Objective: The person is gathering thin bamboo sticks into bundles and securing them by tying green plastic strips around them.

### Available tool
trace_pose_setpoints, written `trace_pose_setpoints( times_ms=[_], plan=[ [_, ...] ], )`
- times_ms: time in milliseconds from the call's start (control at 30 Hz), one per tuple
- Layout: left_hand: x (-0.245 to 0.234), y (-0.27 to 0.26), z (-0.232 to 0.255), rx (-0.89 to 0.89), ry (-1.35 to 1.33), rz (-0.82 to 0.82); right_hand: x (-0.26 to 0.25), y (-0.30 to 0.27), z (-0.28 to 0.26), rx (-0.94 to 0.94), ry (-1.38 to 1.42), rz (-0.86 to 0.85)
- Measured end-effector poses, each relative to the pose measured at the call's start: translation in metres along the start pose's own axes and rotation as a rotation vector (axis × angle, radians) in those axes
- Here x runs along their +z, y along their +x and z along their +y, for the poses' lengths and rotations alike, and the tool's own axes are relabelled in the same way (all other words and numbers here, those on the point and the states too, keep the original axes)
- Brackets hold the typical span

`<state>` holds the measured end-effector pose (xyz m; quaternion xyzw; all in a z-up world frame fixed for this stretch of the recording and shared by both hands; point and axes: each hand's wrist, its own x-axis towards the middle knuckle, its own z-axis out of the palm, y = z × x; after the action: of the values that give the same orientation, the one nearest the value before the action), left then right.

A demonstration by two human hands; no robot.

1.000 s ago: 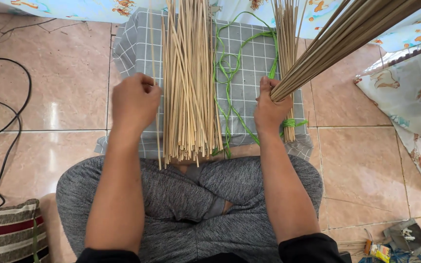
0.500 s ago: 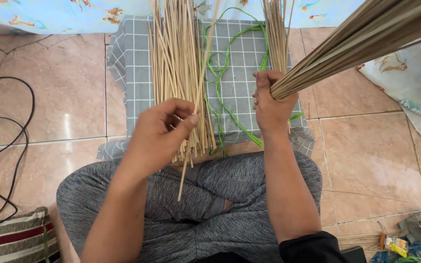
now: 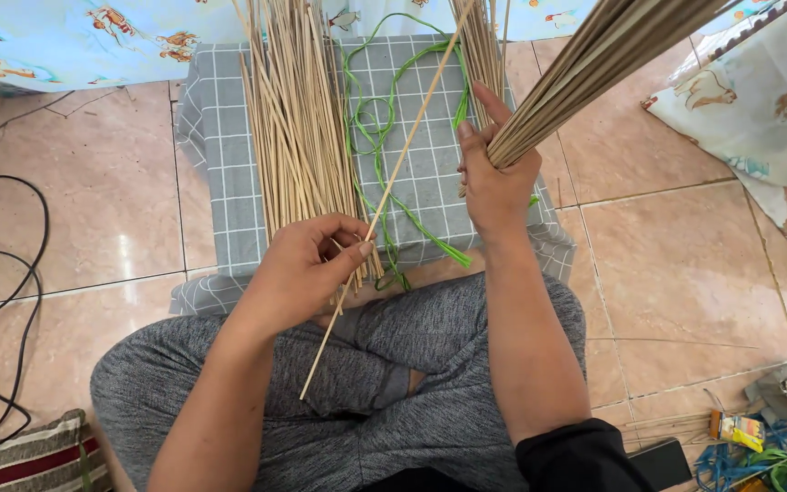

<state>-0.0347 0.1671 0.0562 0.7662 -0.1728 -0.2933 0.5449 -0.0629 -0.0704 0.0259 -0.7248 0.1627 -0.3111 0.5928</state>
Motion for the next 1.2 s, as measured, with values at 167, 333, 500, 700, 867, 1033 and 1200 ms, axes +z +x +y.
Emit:
trace_pose_setpoints(
  times_ms=[167, 333, 500, 700, 867, 1033, 1200],
  plan=[
    [-0.005, -0.002, 0.003, -0.085, -0.128, -0.142, -0.002, 0.003, 0.006, -0.047, 0.018, -0.091],
    [-0.010, -0.007, -0.013, 0.196, -0.473, -0.249, -0.005, 0.010, 0.012, 0.003, -0.184, -0.128],
    [-0.023, 0.005, -0.037, 0.219, -0.867, -0.264, -0.005, 0.003, -0.013, -0.023, -0.197, -0.320],
    [-0.040, -0.002, -0.019, 0.212, -1.000, -0.078, -0.009, 0.003, -0.016, -0.087, -0.219, -0.296],
    [-0.015, 0.018, -0.019, 0.195, -0.452, 0.232, -0.004, -0.001, -0.037, -0.094, -0.155, -0.281],
    [0.036, 0.038, -0.010, 0.296, 0.149, 0.233, 0.003, -0.003, -0.034, -0.108, 0.028, -0.302],
    [0.072, 0.068, -0.029, 0.505, 0.243, 0.310, 0.000, -0.003, -0.011, -0.058, 0.280, -0.317]
  ],
)
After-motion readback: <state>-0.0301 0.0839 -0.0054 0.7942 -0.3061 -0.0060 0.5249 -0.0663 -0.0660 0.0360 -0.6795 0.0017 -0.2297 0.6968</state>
